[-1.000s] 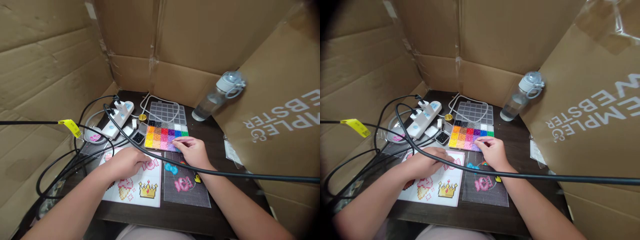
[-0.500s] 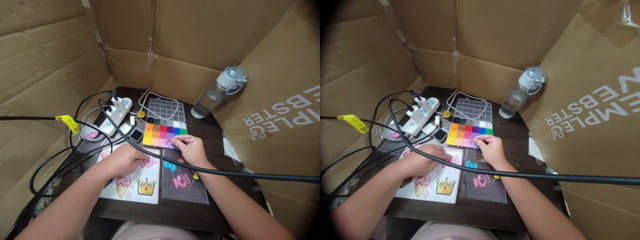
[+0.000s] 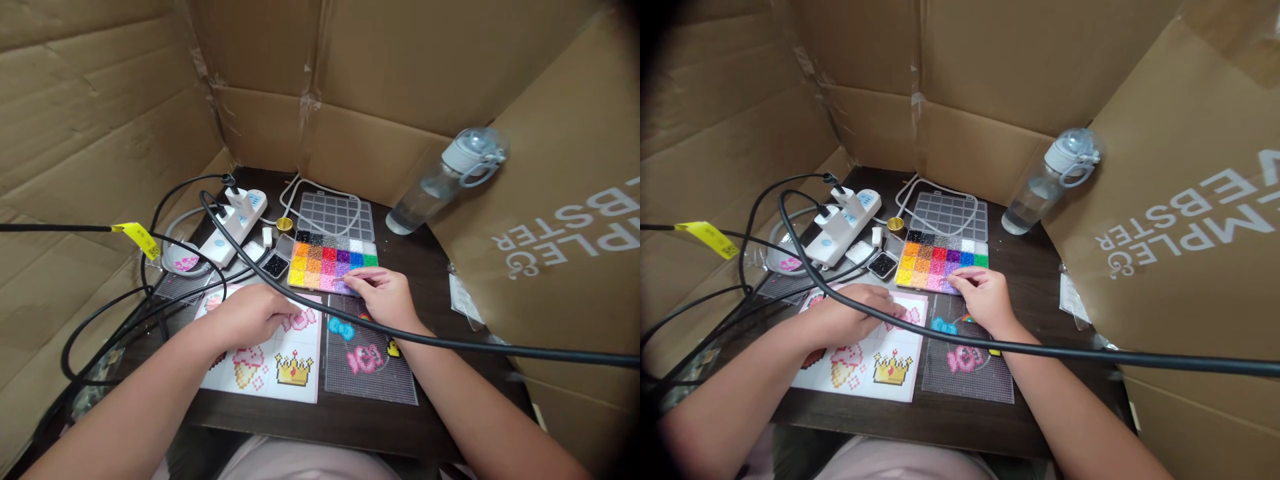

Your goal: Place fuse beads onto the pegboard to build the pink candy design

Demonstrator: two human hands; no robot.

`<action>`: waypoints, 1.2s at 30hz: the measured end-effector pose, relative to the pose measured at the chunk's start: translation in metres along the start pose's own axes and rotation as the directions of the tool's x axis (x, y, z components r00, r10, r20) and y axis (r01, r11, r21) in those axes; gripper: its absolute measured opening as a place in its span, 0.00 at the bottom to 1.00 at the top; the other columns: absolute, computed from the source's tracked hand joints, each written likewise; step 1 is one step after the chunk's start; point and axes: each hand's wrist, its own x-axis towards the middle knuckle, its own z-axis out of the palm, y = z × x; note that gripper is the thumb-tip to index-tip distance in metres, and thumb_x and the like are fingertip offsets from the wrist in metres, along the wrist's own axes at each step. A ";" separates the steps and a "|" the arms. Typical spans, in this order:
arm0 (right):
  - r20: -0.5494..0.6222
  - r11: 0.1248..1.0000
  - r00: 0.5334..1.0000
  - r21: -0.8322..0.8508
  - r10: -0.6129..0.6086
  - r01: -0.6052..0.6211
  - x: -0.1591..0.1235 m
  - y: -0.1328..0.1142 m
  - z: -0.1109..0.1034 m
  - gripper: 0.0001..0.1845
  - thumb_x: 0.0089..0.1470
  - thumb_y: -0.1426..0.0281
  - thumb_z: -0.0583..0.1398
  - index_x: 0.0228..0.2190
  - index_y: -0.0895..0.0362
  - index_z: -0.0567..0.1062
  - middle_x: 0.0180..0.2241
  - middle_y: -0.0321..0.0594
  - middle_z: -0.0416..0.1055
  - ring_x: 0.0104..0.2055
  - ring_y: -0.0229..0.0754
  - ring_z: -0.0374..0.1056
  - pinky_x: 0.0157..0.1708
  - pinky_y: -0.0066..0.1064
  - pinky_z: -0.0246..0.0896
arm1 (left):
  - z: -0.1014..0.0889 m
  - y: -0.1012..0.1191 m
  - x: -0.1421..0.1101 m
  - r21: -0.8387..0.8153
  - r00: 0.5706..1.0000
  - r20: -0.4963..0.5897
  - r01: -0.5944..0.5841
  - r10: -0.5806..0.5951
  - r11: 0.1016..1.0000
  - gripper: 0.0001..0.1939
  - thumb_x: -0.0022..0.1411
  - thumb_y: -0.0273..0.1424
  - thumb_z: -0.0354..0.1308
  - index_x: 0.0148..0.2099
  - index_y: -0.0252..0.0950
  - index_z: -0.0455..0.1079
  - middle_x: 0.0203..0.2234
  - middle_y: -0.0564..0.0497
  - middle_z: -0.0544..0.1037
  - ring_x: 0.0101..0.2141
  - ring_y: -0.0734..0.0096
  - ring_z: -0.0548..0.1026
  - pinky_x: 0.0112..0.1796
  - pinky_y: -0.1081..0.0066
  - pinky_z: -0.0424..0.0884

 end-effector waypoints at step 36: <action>-0.148 0.995 0.984 -0.002 -0.100 0.100 -0.119 0.020 -0.054 0.08 0.50 0.76 0.67 0.28 0.50 0.84 0.29 0.34 0.82 0.30 0.38 0.79 0.38 0.27 0.77 | -0.003 0.003 0.003 0.050 0.989 0.087 0.112 -0.116 0.992 0.22 0.64 0.29 0.46 0.53 0.46 0.77 0.47 0.52 0.81 0.48 0.61 0.77 0.48 0.65 0.70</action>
